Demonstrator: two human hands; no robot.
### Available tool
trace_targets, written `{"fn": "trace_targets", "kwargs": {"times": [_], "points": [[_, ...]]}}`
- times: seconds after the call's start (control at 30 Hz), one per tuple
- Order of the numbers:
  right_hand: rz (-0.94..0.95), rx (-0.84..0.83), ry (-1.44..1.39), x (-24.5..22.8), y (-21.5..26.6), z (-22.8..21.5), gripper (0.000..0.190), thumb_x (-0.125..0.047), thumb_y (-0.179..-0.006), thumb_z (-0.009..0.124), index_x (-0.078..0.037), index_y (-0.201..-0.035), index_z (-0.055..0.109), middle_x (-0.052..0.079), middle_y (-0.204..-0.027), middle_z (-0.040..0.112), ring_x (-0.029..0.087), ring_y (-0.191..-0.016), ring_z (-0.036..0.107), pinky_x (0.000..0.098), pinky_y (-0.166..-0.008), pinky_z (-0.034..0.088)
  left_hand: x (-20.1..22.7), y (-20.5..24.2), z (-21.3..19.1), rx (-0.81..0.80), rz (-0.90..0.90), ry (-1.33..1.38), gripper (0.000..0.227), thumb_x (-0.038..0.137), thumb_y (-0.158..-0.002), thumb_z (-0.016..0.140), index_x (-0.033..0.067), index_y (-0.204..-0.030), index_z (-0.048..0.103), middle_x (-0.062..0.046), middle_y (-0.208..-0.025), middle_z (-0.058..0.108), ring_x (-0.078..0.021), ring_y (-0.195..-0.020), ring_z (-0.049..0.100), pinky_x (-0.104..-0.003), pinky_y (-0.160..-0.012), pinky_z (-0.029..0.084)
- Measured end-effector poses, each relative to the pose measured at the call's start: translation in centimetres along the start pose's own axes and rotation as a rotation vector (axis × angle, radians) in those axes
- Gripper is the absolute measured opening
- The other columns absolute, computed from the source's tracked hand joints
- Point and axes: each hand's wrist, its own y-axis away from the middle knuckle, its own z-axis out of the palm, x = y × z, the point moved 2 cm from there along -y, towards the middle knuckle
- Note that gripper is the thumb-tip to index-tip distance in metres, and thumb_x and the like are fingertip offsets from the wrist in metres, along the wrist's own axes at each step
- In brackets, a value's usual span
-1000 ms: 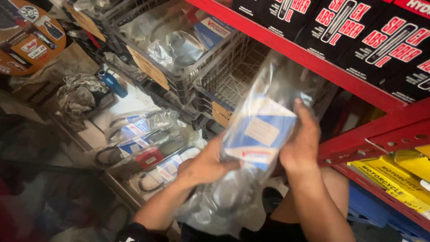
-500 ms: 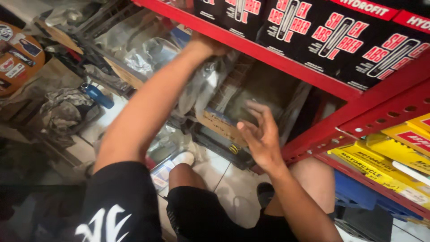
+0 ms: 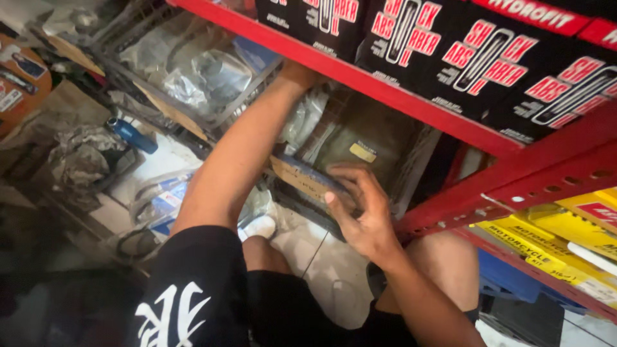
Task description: The person sorts and organizes various motorcycle parts, including drive belts in plastic packaging and mechanical components, by moving them between crates and shelves.
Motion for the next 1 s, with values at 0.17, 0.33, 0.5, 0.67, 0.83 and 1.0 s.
{"fn": "trace_targets", "kwargs": {"times": [0.17,0.33,0.5,0.67,0.83,1.0], "points": [[-0.054,-0.027,0.279,-2.0,-0.1,-0.2,0.030,-0.007,-0.097,0.070,-0.001,-0.125,0.061,0.013,-0.125,0.064,0.022,-0.120,0.066,0.0339,-0.104,0.053,3.4,4.7,-1.8,-0.140,-0.146,-0.001,0.099,0.060,-0.065,0.085,0.0069,-0.142,0.051,-0.022,-0.139,0.055,-0.0403,-0.127,0.054,-0.052,-0.102,0.044],[-0.117,-0.053,0.417,-2.1,-0.1,-0.1,0.031,-0.010,-0.093,0.072,-0.004,-0.122,0.064,0.014,-0.118,0.070,0.028,-0.114,0.067,0.0368,-0.100,0.051,4.7,5.7,-5.4,-0.277,-0.238,-0.071,0.082,0.063,-0.073,0.081,0.0129,-0.136,0.063,-0.014,-0.140,0.062,-0.0341,-0.129,0.060,-0.049,-0.103,0.052],[-0.104,-0.058,0.388,-2.2,0.1,0.7,0.030,-0.012,-0.093,0.072,-0.003,-0.121,0.063,0.016,-0.119,0.068,0.030,-0.111,0.069,0.0360,-0.097,0.053,3.7,4.8,0.7,0.008,-0.375,-0.143,0.056,0.028,-0.101,0.060,-0.0026,-0.147,0.051,-0.023,-0.134,0.064,-0.0349,-0.116,0.066,-0.046,-0.085,0.058],[-0.060,-0.075,0.351,-2.3,-0.1,0.8,0.028,-0.012,-0.094,0.071,-0.002,-0.120,0.063,0.017,-0.119,0.068,0.028,-0.108,0.071,0.0348,-0.094,0.055,6.1,5.9,0.0,0.008,-0.162,-0.554,0.060,0.028,-0.083,0.055,0.0131,-0.141,0.056,-0.013,-0.142,0.060,-0.0353,-0.124,0.059,-0.053,-0.084,0.056],[-0.024,-0.074,0.452,-2.9,-1.2,1.1,0.026,-0.012,-0.092,0.073,-0.003,-0.114,0.065,0.015,-0.108,0.070,0.029,-0.101,0.071,0.0361,-0.088,0.055,8.1,5.7,-2.0,0.087,0.103,-0.536,0.041,0.021,-0.104,0.054,0.0065,-0.141,0.062,-0.017,-0.143,0.062,-0.0340,-0.134,0.058,-0.052,-0.108,0.046],[-0.054,-0.221,0.436,-2.8,-3.5,-0.1,0.024,-0.011,-0.093,0.073,-0.003,-0.113,0.065,0.013,-0.104,0.071,0.027,-0.098,0.072,0.0354,-0.088,0.056,13.3,5.0,-0.3,-0.264,0.140,-0.010,0.058,0.036,-0.090,0.063,0.0104,-0.141,0.055,-0.020,-0.147,0.051,-0.0376,-0.138,0.045,-0.052,-0.111,0.038]]}}
